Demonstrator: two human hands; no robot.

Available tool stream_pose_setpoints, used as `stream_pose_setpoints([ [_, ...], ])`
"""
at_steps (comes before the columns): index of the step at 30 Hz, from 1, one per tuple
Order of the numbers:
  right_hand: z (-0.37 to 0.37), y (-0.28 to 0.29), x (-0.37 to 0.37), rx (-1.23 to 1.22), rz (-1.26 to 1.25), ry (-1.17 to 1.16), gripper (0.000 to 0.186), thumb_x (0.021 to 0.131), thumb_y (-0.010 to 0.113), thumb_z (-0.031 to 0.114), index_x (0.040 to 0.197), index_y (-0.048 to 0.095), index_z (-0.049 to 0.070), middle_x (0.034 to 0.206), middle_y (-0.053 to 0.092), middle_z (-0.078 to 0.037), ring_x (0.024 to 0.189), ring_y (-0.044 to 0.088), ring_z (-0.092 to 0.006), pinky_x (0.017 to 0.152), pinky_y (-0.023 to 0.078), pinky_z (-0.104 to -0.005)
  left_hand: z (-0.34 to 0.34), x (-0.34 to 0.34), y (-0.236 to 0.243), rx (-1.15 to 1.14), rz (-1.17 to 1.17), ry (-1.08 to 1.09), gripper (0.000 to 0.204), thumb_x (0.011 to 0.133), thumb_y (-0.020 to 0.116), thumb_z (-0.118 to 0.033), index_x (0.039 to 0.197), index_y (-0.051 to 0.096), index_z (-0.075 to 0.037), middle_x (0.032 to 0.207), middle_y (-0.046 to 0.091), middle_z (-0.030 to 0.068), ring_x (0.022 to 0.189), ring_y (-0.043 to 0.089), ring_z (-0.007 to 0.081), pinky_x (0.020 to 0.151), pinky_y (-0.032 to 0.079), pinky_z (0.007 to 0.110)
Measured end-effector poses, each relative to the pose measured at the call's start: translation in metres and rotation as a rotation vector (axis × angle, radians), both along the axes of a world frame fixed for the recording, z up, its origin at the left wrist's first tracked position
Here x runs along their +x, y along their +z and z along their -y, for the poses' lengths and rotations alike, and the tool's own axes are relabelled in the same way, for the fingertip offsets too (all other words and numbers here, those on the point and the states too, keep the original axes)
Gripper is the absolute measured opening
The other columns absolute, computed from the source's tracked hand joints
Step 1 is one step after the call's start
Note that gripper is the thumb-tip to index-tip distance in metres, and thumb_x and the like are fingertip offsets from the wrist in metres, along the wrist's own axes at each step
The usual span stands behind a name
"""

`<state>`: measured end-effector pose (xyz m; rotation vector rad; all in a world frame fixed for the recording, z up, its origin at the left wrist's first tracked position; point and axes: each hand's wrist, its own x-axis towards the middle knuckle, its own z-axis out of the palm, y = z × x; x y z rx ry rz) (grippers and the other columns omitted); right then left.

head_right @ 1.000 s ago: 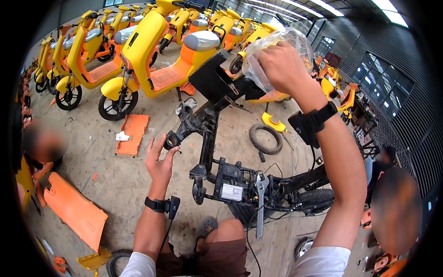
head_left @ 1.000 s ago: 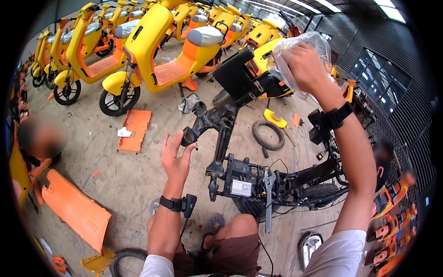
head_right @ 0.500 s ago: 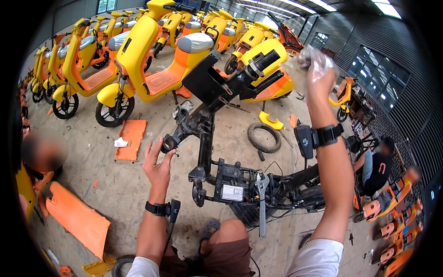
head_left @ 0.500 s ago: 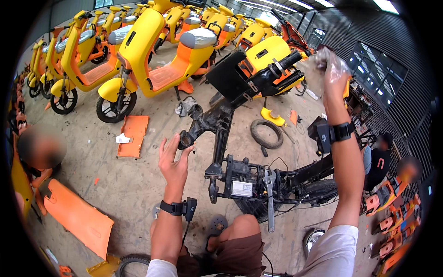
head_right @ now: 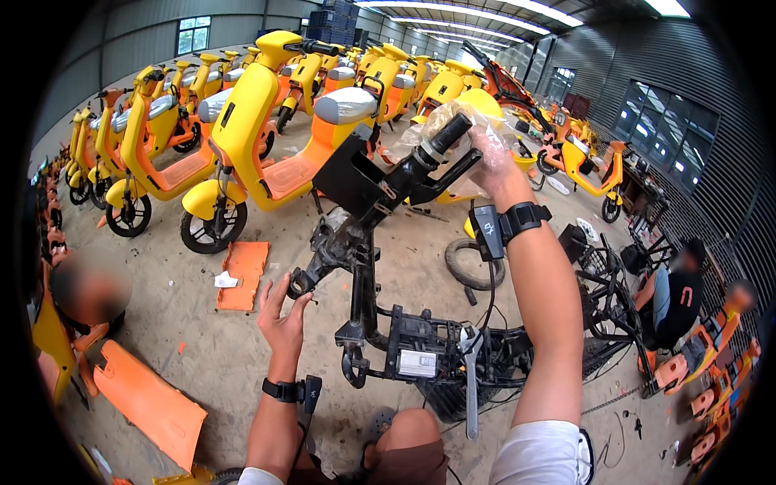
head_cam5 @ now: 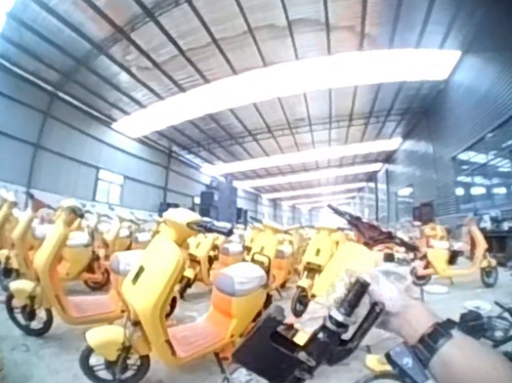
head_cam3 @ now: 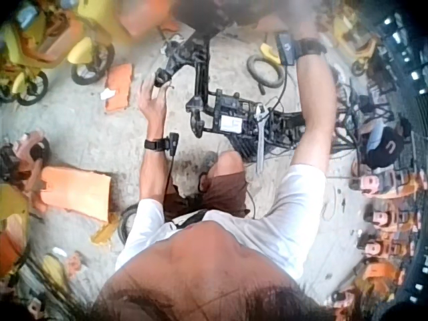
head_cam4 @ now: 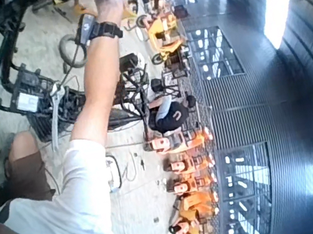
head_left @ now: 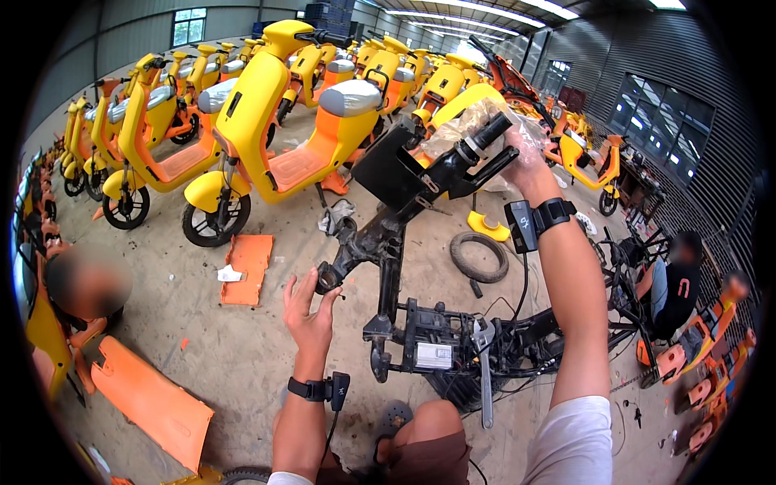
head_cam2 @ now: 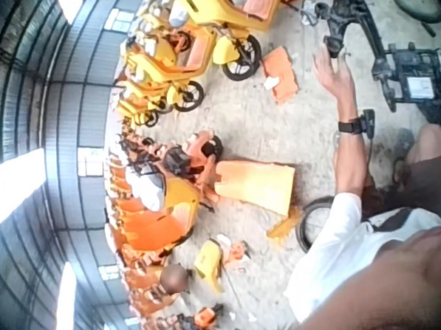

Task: The person works on a disassembled electric scooter frame in a workshop. They use a wrench to tighten components on the handlebar stem and then wipe the frame with a plastic bag. The person is sitting on the floor during the repair process.

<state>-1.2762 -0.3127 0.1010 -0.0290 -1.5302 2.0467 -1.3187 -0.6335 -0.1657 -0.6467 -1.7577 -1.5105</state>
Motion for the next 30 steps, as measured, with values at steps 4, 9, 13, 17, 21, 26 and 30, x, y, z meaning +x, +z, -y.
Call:
stream_pose_setpoints([
  [4, -0.002, -0.005, -0.006, -0.016, 0.039, 0.098, 0.024, 0.093, 0.058, 0.025, 0.112, 0.057, 0.010, 0.100, 0.063, -0.003, 0.089, 0.062, -0.0175, 0.083, 0.052, -0.0327, 0.003, -0.001, -0.002, -0.012, -0.014, -0.020, 0.047, 0.067, 0.081, -0.007, 0.111, 0.065, -0.003, 0.107, 0.068, 0.0132, 0.098, 0.066, 0.0249, 0.101, 0.038, 0.047],
  [9, -0.008, -0.012, 0.000, 0.077, 0.024, 0.127, 0.035, 0.095, 0.053, 0.029, 0.126, 0.053, 0.012, 0.106, 0.061, -0.002, 0.094, 0.059, -0.0182, 0.081, 0.050, -0.0342, 0.003, -0.003, -0.002, -0.041, -0.022, -0.008, 0.047, 0.068, 0.081, -0.006, 0.112, 0.064, -0.002, 0.108, 0.068, 0.0125, 0.098, 0.065, 0.0242, 0.101, 0.038, 0.047],
  [13, -0.005, -0.015, 0.002, 0.161, 0.075, 0.091, 0.038, 0.091, 0.057, 0.031, 0.123, 0.054, 0.009, 0.106, 0.061, -0.002, 0.091, 0.059, -0.0169, 0.078, 0.049, -0.0322, 0.002, -0.003, -0.001, -0.034, -0.035, 0.005, 0.045, 0.068, 0.080, -0.005, 0.110, 0.065, -0.001, 0.106, 0.069, 0.0111, 0.096, 0.065, 0.0231, 0.101, 0.039, 0.046],
  [17, 0.000, -0.013, 0.002, 0.114, -0.034, 0.074, 0.032, 0.092, 0.059, 0.028, 0.116, 0.056, 0.007, 0.101, 0.062, -0.003, 0.089, 0.059, -0.0168, 0.079, 0.050, -0.0342, 0.003, -0.003, -0.002, -0.047, -0.050, -0.008, 0.048, 0.068, 0.081, -0.006, 0.113, 0.064, -0.003, 0.109, 0.068, 0.0130, 0.100, 0.065, 0.0248, 0.101, 0.038, 0.048],
  [21, -0.001, -0.013, 0.006, -0.012, 0.006, 0.009, 0.027, 0.093, 0.058, 0.026, 0.115, 0.056, 0.010, 0.100, 0.061, -0.003, 0.089, 0.060, -0.0179, 0.081, 0.051, -0.0365, 0.002, -0.002, -0.002, -0.039, -0.029, 0.005, 0.047, 0.068, 0.081, -0.006, 0.112, 0.065, -0.002, 0.108, 0.068, 0.0120, 0.101, 0.065, 0.0244, 0.101, 0.038, 0.047],
  [26, -0.006, -0.016, 0.000, 0.019, 0.017, 0.090, 0.031, 0.096, 0.051, 0.027, 0.119, 0.055, 0.006, 0.110, 0.062, -0.011, 0.099, 0.061, -0.0251, 0.089, 0.050, -0.0416, 0.002, -0.001, -0.001, -0.031, -0.016, 0.005, 0.044, 0.068, 0.080, -0.004, 0.110, 0.066, -0.002, 0.107, 0.069, 0.0096, 0.100, 0.064, 0.0243, 0.102, 0.039, 0.045],
  [30, -0.003, -0.016, -0.006, 0.097, 0.000, 0.301, 0.032, 0.097, 0.048, 0.026, 0.117, 0.056, 0.003, 0.109, 0.064, -0.015, 0.098, 0.064, -0.0268, 0.088, 0.052, -0.0418, 0.002, -0.002, 0.000, -0.038, -0.018, 0.014, 0.045, 0.068, 0.080, -0.004, 0.110, 0.066, -0.002, 0.107, 0.069, 0.0099, 0.100, 0.064, 0.0241, 0.102, 0.039, 0.045],
])
